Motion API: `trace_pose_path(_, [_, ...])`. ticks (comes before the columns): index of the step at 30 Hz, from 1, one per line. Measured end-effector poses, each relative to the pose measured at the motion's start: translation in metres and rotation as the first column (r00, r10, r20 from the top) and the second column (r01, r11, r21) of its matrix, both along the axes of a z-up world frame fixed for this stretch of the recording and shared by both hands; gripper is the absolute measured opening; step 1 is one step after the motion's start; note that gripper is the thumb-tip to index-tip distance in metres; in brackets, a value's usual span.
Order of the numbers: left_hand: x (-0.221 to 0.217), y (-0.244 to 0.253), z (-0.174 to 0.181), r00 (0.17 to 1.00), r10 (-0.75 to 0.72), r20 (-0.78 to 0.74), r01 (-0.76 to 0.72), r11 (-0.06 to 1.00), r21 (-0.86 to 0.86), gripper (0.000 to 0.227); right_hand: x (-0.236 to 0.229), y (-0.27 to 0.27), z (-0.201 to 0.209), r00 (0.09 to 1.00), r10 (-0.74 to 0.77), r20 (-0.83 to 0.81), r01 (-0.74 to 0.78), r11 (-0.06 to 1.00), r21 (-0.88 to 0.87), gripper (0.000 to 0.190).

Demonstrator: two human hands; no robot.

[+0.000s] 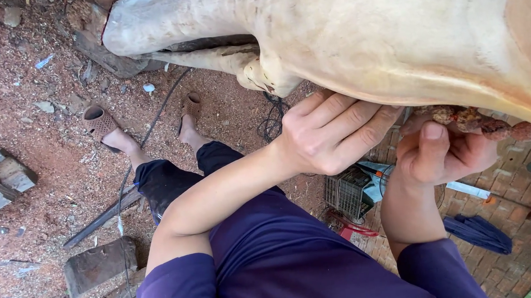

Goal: Applying glue to small wooden fragments and beads and attaching them to a large wooden sculpture for repair or decoration.

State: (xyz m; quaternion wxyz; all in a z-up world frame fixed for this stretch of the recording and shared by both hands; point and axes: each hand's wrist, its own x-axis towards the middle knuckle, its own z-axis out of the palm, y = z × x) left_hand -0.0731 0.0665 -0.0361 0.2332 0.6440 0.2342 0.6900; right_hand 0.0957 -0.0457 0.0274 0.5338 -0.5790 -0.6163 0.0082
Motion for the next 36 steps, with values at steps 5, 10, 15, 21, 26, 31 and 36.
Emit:
trace_pose_path(5, [0.001, 0.001, -0.002, 1.0, 0.007, 0.0, -0.007, 1.0, 0.017, 0.015, 0.001, 0.001, 0.002, 1.0, 0.011, -0.009, -0.011, 1.0, 0.002, 0.029])
trace_pose_path(10, [0.004, 0.0, -0.002, 1.0, -0.005, 0.021, 0.005, 1.0, 0.003, 0.014, -0.001, 0.006, 0.007, 0.996, 0.089, 0.025, -0.088, 0.996, -0.029, 0.044])
trace_pose_path(15, [0.004, -0.001, -0.002, 1.0, 0.002, 0.03, -0.002, 1.0, 0.003, 0.014, 0.004, 0.0, 0.003, 0.997, 0.018, 0.07, -0.019, 1.0, 0.006, 0.036])
trace_pose_path(21, [0.002, 0.0, 0.001, 1.0, -0.013, 0.023, 0.013, 1.0, 0.011, 0.014, 0.003, -0.002, 0.001, 0.996, -0.079, 0.029, 0.078, 0.996, 0.039, 0.024])
trace_pose_path(26, [0.0, 0.001, 0.004, 1.0, -0.024, 0.013, 0.024, 1.0, 0.012, 0.015, -0.003, 0.002, 0.001, 0.998, -0.054, 0.031, 0.053, 0.997, 0.054, 0.027])
trace_pose_path(31, [-0.003, 0.001, 0.005, 0.999, -0.029, -0.03, 0.03, 0.999, 0.019, 0.017, -0.008, 0.001, 0.005, 0.993, -0.104, 0.048, 0.105, 0.994, -0.017, 0.031])
trace_pose_path(36, [-0.002, -0.002, 0.007, 0.999, 0.005, -0.049, -0.004, 1.0, 0.028, 0.016, -0.003, 0.001, 0.005, 0.993, -0.107, 0.041, 0.109, 0.993, -0.038, 0.025])
